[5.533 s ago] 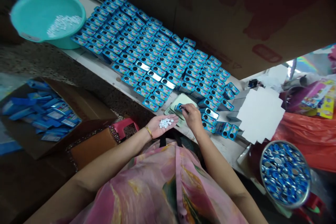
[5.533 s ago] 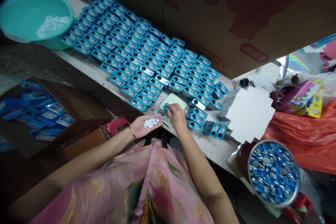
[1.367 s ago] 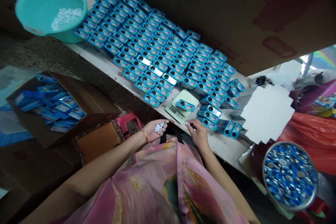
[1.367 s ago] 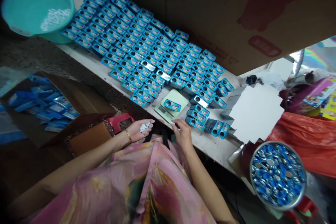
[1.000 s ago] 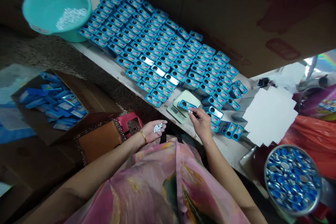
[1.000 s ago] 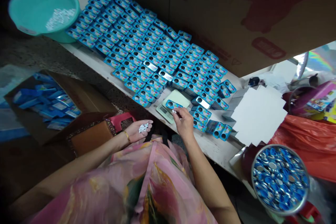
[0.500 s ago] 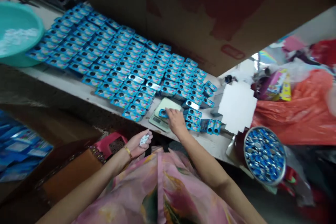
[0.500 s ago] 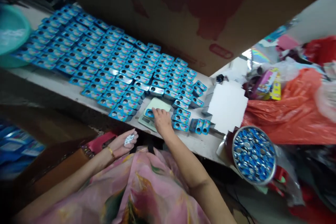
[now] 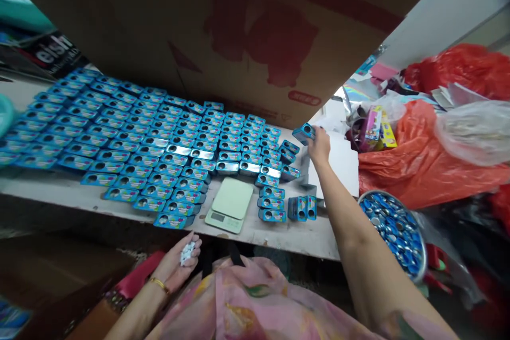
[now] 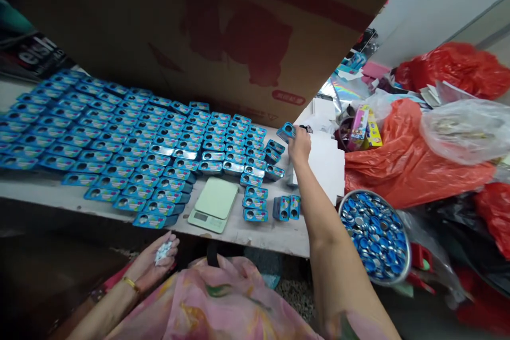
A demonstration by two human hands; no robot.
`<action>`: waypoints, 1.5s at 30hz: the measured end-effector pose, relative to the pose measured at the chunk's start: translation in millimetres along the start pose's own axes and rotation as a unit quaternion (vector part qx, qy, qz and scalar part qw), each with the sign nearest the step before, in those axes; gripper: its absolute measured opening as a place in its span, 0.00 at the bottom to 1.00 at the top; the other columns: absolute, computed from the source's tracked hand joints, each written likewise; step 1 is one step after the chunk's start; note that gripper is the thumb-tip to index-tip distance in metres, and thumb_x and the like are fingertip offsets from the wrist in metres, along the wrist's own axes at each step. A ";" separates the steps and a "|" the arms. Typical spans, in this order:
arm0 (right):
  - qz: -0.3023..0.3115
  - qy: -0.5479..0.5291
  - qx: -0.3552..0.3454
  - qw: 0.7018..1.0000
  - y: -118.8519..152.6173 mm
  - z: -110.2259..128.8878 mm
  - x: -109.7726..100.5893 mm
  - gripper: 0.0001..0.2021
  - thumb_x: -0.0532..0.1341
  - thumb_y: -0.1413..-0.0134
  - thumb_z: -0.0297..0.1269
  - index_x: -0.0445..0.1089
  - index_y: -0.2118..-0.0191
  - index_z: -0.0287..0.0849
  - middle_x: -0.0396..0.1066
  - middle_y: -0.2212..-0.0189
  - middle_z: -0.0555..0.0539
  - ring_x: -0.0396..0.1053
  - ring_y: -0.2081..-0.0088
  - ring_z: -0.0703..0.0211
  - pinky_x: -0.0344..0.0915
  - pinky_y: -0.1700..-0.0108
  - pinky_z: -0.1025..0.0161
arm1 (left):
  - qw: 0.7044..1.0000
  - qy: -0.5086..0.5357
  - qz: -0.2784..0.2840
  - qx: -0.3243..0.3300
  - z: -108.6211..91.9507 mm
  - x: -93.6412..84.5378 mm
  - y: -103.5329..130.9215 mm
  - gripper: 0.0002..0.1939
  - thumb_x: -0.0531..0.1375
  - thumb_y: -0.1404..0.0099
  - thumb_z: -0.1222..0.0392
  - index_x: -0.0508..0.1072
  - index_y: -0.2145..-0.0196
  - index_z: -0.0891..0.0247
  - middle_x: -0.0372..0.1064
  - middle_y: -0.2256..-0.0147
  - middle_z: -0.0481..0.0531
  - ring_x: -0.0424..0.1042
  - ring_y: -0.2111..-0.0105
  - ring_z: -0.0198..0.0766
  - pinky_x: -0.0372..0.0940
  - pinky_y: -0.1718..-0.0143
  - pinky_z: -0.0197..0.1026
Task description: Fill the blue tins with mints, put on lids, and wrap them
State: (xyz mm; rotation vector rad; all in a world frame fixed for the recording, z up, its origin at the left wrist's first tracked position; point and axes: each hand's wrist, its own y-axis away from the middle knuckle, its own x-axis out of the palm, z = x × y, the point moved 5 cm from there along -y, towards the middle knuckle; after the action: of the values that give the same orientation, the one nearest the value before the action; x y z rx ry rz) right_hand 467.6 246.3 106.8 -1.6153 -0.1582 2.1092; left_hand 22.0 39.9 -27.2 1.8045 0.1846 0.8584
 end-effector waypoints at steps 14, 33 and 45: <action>0.172 -0.118 -0.094 0.974 54.5 -51.1 18.3 0.17 0.52 0.50 0.29 0.65 0.53 0.40 0.66 0.57 0.43 0.63 0.56 0.57 0.60 0.54 0.58 | 1.000 -0.001 -0.005 0.016 19.7 9.1 1.0 0.05 0.52 0.41 0.67 0.65 0.73 0.67 0.61 0.77 0.49 0.61 0.83 0.27 0.53 0.91 0.27; 0.275 0.084 -0.387 0.876 217.2 2.7 -79.3 0.19 0.53 0.46 0.31 0.58 0.47 0.42 0.64 0.55 0.43 0.56 0.49 0.53 0.53 0.48 0.54 | 0.998 -0.005 0.060 0.015 53.7 30.1 6.2 0.05 0.53 0.40 0.64 0.64 0.72 0.68 0.60 0.78 0.48 0.59 0.83 0.24 0.50 0.90 0.24; 0.249 0.055 -0.350 0.901 199.4 188.5 3.4 0.23 0.53 0.45 0.39 0.53 0.45 0.41 0.62 0.58 0.41 0.59 0.59 0.53 0.58 0.62 0.59 | 0.998 0.050 0.001 0.035 21.1 3.3 23.0 0.06 0.53 0.41 0.66 0.68 0.70 0.72 0.70 0.74 0.58 0.71 0.74 0.36 0.69 0.76 0.35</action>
State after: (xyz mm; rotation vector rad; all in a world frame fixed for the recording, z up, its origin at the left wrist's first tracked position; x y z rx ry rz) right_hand 231.3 108.3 86.3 -2.3923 -0.5767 2.4970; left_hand 31.5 16.1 -9.0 1.8279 0.2799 0.9539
